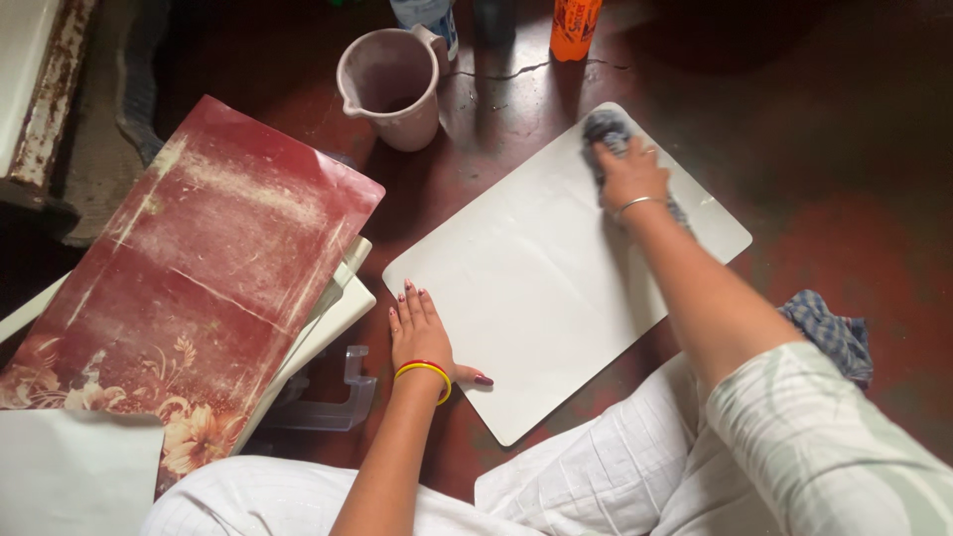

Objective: The person sits on the floor and wipes both sides of several floral-patterned placemats using a cloth. They flip each placemat to clean the reverse side, then place it on a stack. The person repeats this process for multiple placemats.

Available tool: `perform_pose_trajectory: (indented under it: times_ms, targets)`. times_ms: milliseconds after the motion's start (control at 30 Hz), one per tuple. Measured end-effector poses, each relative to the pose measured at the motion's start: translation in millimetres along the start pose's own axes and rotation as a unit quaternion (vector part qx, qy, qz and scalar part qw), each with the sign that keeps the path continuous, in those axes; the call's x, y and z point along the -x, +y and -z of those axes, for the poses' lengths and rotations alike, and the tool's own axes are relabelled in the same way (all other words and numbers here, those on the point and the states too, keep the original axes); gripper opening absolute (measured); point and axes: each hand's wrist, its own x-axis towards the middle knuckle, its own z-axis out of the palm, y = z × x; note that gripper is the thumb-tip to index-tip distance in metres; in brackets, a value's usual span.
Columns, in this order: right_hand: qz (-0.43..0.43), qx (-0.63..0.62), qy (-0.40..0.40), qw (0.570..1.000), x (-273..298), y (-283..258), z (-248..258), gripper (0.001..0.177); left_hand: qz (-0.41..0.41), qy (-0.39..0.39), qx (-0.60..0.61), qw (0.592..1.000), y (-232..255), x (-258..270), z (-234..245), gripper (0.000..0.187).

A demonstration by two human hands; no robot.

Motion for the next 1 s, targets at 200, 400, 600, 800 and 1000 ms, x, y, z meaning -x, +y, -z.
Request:
perform_pose_trajectory:
  times_ms: [200, 400, 600, 800, 1000]
  targets:
    - [-0.201, 0.025, 0.013, 0.979, -9, 43, 32, 0.067, 0.001, 0.007, -0.022, 1.0, 1, 0, -6, 0.179]
    - [0.118, -0.03, -0.016, 0.992, 153, -103, 36, 0.055, -0.003, 0.019, -0.03, 0.999, -6, -22, -28, 0.177]
    - [0.221, 0.006, -0.087, 0.971, 250, -151, 13, 0.059, -0.009, 0.045, -0.001, 0.999, -7, -22, -31, 0.175]
    - [-0.078, 0.001, -0.073, 0.994, 144, -24, -23, 0.069, -0.014, 0.03, 0.009, 0.999, -3, 4, -8, 0.175]
    - [-0.341, -0.089, -0.095, 0.931, 90, 63, -4, 0.07, -0.019, 0.039, 0.024, 0.999, -6, 4, -9, 0.177]
